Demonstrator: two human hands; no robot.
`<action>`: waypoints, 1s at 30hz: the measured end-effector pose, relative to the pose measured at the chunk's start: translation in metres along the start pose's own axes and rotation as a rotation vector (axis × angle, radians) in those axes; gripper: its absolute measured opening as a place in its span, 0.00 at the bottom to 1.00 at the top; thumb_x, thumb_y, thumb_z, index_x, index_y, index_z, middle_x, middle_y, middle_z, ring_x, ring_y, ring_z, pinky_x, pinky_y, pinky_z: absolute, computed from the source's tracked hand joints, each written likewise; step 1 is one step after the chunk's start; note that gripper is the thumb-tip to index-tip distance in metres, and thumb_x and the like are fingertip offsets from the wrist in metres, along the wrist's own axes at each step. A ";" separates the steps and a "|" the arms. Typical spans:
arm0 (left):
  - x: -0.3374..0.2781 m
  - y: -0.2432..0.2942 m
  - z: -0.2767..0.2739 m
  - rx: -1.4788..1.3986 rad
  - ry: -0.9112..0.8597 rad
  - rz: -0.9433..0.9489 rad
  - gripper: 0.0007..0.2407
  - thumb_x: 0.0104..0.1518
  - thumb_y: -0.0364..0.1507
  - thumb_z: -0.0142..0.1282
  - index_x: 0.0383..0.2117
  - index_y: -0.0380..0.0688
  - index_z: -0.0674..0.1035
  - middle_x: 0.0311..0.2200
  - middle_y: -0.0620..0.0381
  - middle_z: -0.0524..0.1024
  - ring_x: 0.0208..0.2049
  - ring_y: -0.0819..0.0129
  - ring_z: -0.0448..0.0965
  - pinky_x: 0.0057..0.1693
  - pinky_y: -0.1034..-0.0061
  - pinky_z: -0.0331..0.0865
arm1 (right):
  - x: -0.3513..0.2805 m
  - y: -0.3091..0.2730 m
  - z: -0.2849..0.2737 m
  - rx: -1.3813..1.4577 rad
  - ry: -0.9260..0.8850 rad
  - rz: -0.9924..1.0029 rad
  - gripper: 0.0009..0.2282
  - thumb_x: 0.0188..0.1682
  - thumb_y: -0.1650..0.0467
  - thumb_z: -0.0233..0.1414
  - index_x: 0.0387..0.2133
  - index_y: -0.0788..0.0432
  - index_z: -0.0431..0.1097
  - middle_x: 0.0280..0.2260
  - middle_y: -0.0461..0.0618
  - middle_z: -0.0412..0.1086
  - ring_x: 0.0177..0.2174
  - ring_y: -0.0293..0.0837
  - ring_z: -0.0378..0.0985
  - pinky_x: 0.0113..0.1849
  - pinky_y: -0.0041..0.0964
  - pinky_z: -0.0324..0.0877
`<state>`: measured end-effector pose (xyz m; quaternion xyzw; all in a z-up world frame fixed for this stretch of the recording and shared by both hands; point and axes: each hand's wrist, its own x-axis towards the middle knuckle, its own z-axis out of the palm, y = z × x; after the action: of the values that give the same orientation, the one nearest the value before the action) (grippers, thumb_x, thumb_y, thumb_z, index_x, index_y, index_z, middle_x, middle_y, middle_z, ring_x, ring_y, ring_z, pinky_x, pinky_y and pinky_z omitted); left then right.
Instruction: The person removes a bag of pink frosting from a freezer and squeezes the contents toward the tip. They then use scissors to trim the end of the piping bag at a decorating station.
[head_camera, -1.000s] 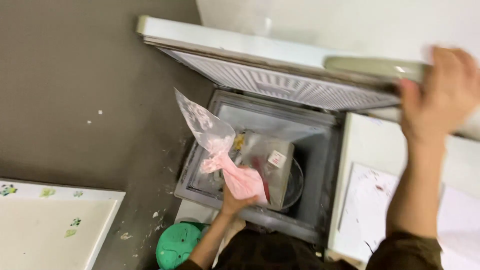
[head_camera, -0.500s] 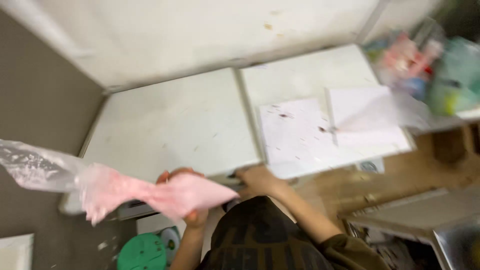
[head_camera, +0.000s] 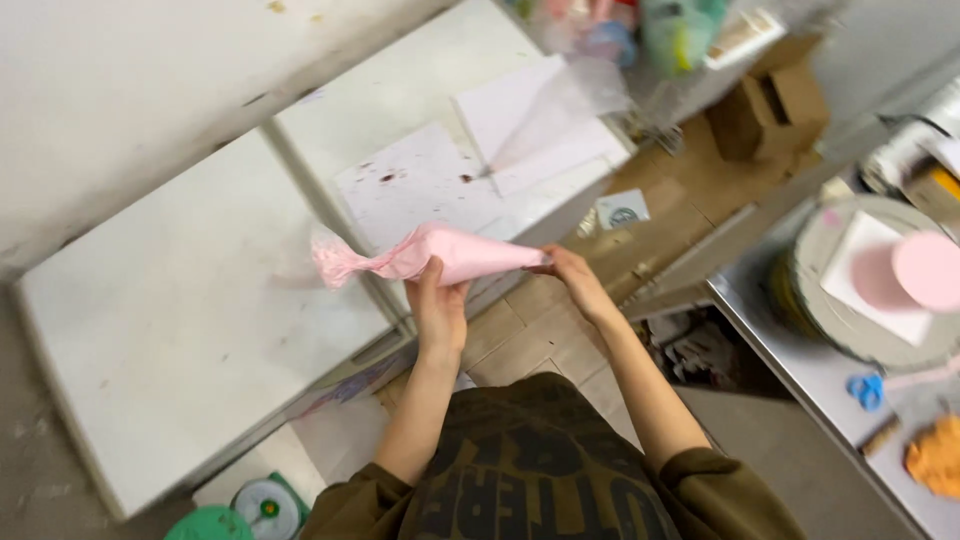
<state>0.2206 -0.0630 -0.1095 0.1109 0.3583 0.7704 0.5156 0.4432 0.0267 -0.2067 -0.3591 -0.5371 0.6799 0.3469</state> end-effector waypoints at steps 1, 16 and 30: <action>0.002 -0.013 0.010 -0.013 -0.020 -0.047 0.33 0.55 0.34 0.62 0.66 0.49 0.56 0.61 0.52 0.63 0.63 0.57 0.66 0.63 0.54 0.68 | -0.018 -0.014 -0.012 0.066 0.037 -0.039 0.22 0.58 0.58 0.38 0.47 0.64 0.71 0.44 0.55 0.76 0.46 0.45 0.77 0.53 0.41 0.67; 0.019 -0.111 0.111 0.097 -0.430 -0.506 0.31 0.56 0.37 0.64 0.62 0.38 0.62 0.57 0.46 0.67 0.58 0.55 0.72 0.57 0.58 0.75 | -0.126 -0.073 -0.057 -0.182 0.795 -0.246 0.15 0.60 0.67 0.48 0.24 0.62 0.66 0.21 0.39 0.58 0.24 0.30 0.55 0.26 0.29 0.52; 0.078 -0.159 0.099 0.296 -0.526 -0.750 0.24 0.57 0.30 0.60 0.58 0.32 0.67 0.55 0.44 0.70 0.58 0.50 0.73 0.61 0.50 0.72 | -0.275 0.052 -0.234 -0.039 1.512 0.089 0.11 0.55 0.65 0.53 0.40 0.62 0.73 0.33 0.47 0.74 0.31 0.39 0.76 0.37 0.35 0.70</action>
<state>0.3534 0.0821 -0.1593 0.2373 0.3367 0.4177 0.8098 0.7776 -0.1057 -0.2642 -0.7549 -0.1500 0.2521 0.5865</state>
